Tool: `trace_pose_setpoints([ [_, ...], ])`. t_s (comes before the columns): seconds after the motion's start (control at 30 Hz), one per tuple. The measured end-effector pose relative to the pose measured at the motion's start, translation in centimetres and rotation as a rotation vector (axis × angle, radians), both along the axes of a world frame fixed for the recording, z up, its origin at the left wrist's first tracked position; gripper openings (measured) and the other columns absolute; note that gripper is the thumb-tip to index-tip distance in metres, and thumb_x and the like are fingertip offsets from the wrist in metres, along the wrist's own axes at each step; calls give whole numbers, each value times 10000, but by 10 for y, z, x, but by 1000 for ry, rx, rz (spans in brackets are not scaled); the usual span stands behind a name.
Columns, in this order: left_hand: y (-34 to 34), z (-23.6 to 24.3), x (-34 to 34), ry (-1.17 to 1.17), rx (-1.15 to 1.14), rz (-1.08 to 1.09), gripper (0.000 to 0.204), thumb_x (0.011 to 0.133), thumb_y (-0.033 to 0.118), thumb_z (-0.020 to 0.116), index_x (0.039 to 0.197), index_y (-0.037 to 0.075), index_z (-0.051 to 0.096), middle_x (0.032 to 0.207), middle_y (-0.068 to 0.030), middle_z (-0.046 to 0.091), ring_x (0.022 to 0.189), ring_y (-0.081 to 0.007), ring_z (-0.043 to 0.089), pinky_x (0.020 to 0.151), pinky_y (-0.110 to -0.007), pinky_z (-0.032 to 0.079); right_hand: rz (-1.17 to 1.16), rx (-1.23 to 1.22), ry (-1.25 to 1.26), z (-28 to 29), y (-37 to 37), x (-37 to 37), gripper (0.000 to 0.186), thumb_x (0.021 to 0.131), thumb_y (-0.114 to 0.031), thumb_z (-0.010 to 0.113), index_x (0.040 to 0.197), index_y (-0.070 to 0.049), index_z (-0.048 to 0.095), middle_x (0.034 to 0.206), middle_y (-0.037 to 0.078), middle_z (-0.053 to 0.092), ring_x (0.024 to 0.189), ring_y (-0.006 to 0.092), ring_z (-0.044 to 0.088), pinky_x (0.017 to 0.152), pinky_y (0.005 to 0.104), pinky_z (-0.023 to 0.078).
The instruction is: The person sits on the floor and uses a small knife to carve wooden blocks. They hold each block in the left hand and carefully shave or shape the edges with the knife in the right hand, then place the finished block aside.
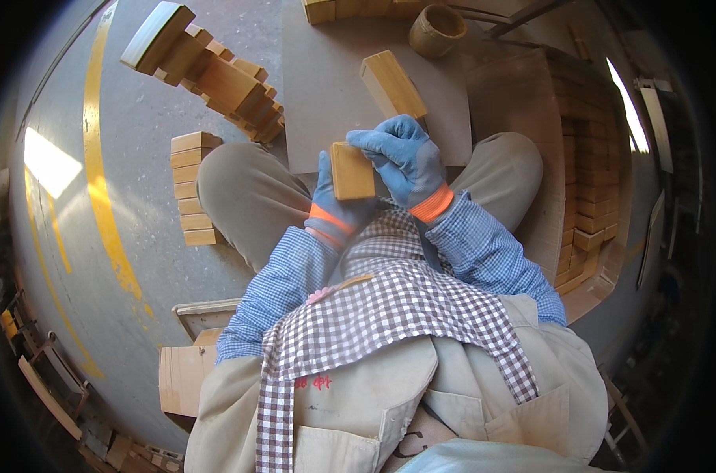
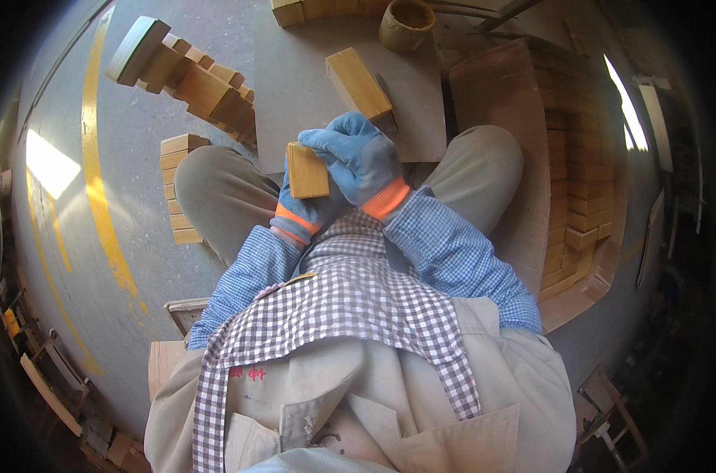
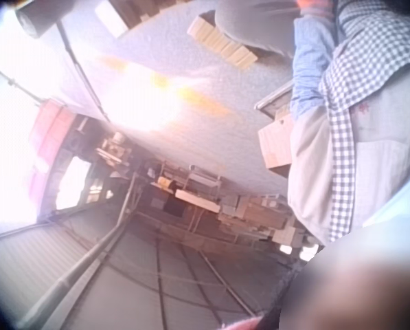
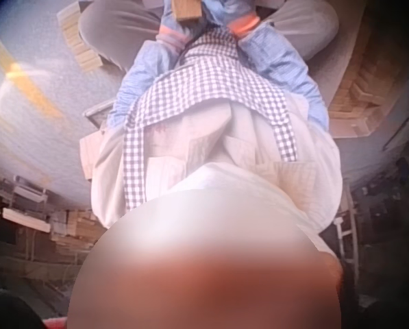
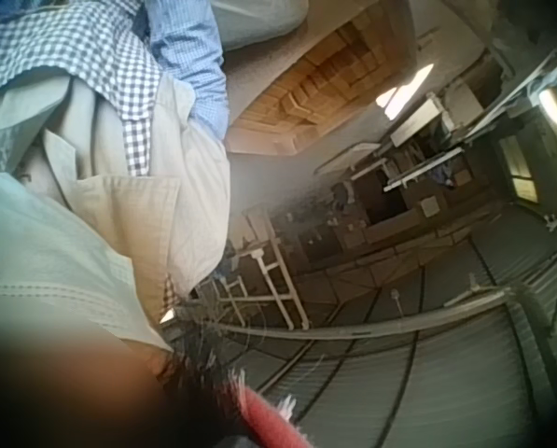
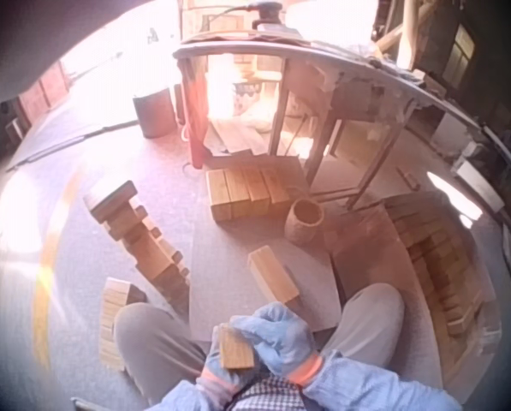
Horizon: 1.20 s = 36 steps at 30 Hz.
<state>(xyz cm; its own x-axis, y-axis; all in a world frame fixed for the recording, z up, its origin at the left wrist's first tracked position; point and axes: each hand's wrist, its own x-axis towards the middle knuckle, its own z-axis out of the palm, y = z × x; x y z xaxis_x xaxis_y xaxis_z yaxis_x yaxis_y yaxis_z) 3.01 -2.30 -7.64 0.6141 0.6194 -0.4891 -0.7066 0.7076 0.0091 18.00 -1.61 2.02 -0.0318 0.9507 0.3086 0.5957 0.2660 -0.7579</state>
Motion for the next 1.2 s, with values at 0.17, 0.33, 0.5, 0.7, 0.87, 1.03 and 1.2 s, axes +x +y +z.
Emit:
trace_pose_setpoints([
  [0.17, 0, 0, 0, -18, -5, 7, 559, 928, 578, 536, 1277, 142, 542, 1210, -78, 614, 1121, -256, 569, 1049, -435, 417, 24, -5, -62, -4, 4, -1, 311, 801, -59, 705, 1088, -174, 735, 888, 28, 595, 807, 198, 608, 727, 296, 551],
  [0.33, 1, -4, -2, -170, -107, -1, 615, 925, 629, 488, 1298, 142, 519, 1258, -83, 587, 1168, -275, 540, 1076, -463, 384, 109, 4, -84, -1, 2, 4, 294, 801, -84, 722, 1069, -202, 741, 878, 9, 602, 794, 185, 617, 711, 280, 568],
  [0.5, -1, -6, -6, -548, -192, -5, 699, 908, 680, 459, 1344, 133, 465, 1324, -115, 531, 1215, -296, 502, 1113, -478, 347, 152, 63, -133, 3, -3, 3, 222, 797, -134, 747, 1008, -204, 747, 844, 3, 619, 748, 179, 629, 674, 263, 576],
  [0.7, -1, -8, -10, -558, -266, -40, 743, 876, 702, 497, 1344, 126, 459, 1279, -130, 536, 1197, -300, 508, 1109, -491, 354, 213, 95, -148, 7, -10, 3, 205, 787, -135, 759, 981, -200, 745, 842, 20, 641, 738, 189, 641, 648, 268, 575],
  [0.87, -5, -13, -10, -699, -151, -14, 654, 903, 643, 521, 1295, 120, 494, 1204, -115, 569, 1143, -287, 528, 1061, -487, 391, 347, -12, -13, 10, -26, 2, 227, 784, -80, 754, 986, -181, 737, 848, 36, 637, 732, 197, 637, 645, 293, 568],
  [1.03, -6, -29, -13, 4, 459, -153, 531, 939, 573, 525, 1202, 113, 533, 1161, -97, 587, 1088, -279, 548, 1038, -470, 399, -11, -451, 513, 2, -37, 7, 155, 987, -104, 484, 1038, -47, 619, 936, 25, 607, 776, 77, 583, 667, 223, 498],
  [1.2, -6, -27, -12, 532, 814, -192, 497, 947, 550, 531, 1155, 100, 569, 1166, -91, 598, 1091, -273, 554, 1045, -460, 394, -304, -625, 958, -14, -32, -1, 147, 1017, -211, 472, 1028, -82, 541, 1041, 77, 648, 831, 130, 619, 740, 277, 529],
])
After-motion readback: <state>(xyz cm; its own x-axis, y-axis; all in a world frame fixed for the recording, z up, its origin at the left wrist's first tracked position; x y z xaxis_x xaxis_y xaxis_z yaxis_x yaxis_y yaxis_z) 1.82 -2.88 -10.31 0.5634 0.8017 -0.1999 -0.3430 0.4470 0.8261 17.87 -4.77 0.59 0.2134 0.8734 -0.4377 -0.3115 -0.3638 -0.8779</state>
